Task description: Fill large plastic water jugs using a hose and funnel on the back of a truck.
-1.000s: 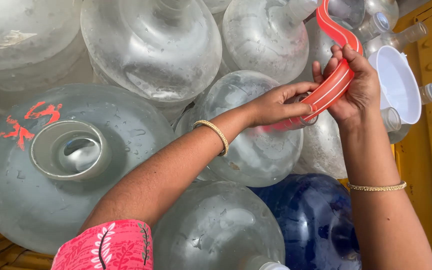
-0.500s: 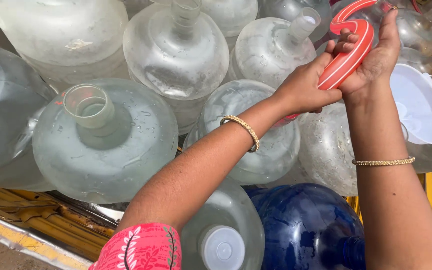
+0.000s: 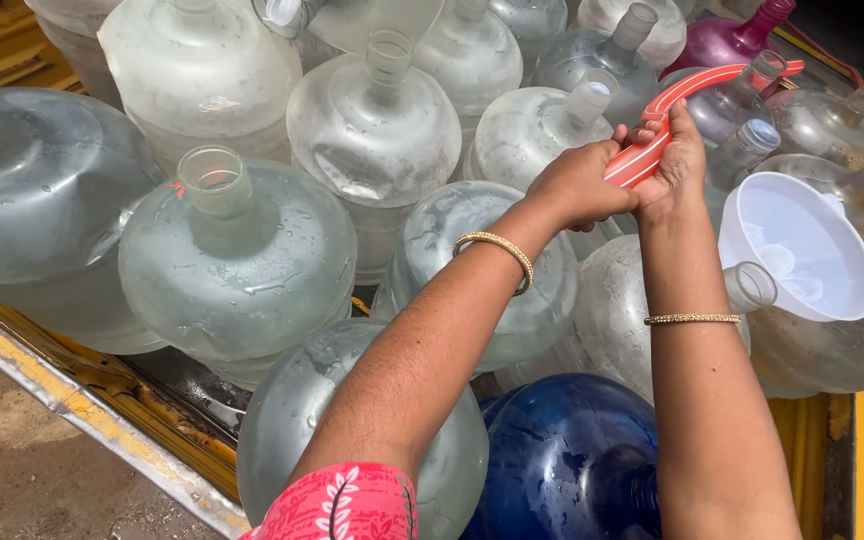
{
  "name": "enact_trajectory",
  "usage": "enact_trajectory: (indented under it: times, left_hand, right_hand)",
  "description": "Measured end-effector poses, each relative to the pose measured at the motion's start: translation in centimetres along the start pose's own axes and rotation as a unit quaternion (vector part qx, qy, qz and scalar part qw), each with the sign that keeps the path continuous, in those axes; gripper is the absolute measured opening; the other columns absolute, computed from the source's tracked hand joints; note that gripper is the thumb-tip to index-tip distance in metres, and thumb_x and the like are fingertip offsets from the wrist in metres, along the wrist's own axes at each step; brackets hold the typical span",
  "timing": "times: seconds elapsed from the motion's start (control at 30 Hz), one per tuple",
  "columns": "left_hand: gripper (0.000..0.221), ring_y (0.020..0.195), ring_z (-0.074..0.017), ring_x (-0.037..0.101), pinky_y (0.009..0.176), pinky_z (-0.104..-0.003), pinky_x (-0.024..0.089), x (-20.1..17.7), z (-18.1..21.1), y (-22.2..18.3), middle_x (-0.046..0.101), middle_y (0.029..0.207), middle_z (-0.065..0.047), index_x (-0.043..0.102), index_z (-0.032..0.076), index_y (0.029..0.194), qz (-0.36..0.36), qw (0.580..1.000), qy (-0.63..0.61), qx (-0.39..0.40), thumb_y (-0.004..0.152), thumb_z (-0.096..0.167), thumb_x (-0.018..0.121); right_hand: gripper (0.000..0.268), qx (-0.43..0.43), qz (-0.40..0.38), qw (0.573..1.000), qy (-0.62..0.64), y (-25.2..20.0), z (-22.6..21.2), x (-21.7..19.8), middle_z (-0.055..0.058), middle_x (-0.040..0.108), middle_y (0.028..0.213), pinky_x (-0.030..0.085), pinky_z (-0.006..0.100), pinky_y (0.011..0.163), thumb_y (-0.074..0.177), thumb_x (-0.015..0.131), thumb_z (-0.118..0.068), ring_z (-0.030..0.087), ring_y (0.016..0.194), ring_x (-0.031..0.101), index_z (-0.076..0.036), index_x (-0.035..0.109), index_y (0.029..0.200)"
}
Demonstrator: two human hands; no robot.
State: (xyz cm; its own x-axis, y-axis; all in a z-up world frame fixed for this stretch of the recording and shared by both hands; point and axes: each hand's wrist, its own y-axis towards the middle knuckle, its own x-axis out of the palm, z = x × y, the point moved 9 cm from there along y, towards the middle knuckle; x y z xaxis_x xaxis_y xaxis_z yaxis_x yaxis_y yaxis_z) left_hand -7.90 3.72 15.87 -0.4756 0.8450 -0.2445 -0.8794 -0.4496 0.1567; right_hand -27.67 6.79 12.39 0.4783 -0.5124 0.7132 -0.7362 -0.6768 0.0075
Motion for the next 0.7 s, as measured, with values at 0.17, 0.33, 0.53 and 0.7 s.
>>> enact_trajectory:
  times: [0.17, 0.33, 0.53, 0.7]
  left_hand:
    - [0.058, 0.05, -0.0137, 0.067, 0.047, -0.029, 0.055, -0.3, -0.3, -0.4, 0.074, 0.076, -0.005, 0.067, 0.009, 0.122, 0.026, 0.999, 0.017, 0.044, 0.067, 0.027, 0.072]
    - [0.058, 0.057, -0.0113, 0.069, 0.049, -0.029, 0.059, -0.1, -2.4, 0.3, 0.074, 0.083, -0.005, 0.065, 0.005, 0.123, -0.02, 0.993, -0.072, 0.089, 0.068, 0.02, 0.072]
    - [0.055, 0.06, -0.0118, 0.07, 0.051, -0.029, 0.06, 0.2, -2.2, 0.0, 0.074, 0.087, -0.008, 0.064, 0.002, 0.122, -0.03, 0.991, -0.071, 0.113, 0.071, 0.018, 0.072]
    - [0.058, 0.059, -0.011, 0.07, 0.051, -0.027, 0.059, 0.0, -1.6, -0.5, 0.075, 0.088, -0.007, 0.062, 0.003, 0.124, -0.019, 0.99, -0.068, 0.122, 0.07, 0.018, 0.072]
  right_hand:
    - [0.032, 0.015, 0.027, 0.999, 0.024, -0.4, 0.7, -0.2, 0.001, 0.053, 0.063, 0.059, 0.042, 0.076, 0.105, 0.061, -0.031, 0.015, 0.053, 0.054, -0.008, 0.055, 0.085]
    - [0.03, 0.024, 0.058, 0.998, 0.032, -1.6, 2.0, 0.1, 0.003, 0.053, 0.062, 0.061, 0.043, 0.077, 0.102, 0.064, -0.028, 0.015, 0.053, 0.055, -0.007, 0.054, 0.083]
    - [0.022, 0.014, 0.064, 0.997, 0.041, -2.7, 1.8, 1.0, 0.002, 0.053, 0.064, 0.06, 0.041, 0.077, 0.104, 0.061, -0.023, 0.015, 0.055, 0.054, -0.009, 0.056, 0.088]
    - [0.029, 0.019, 0.07, 0.997, 0.034, -3.2, 1.9, 1.2, 0.004, 0.054, 0.063, 0.062, 0.042, 0.076, 0.103, 0.061, -0.027, 0.016, 0.053, 0.054, -0.006, 0.052, 0.085]
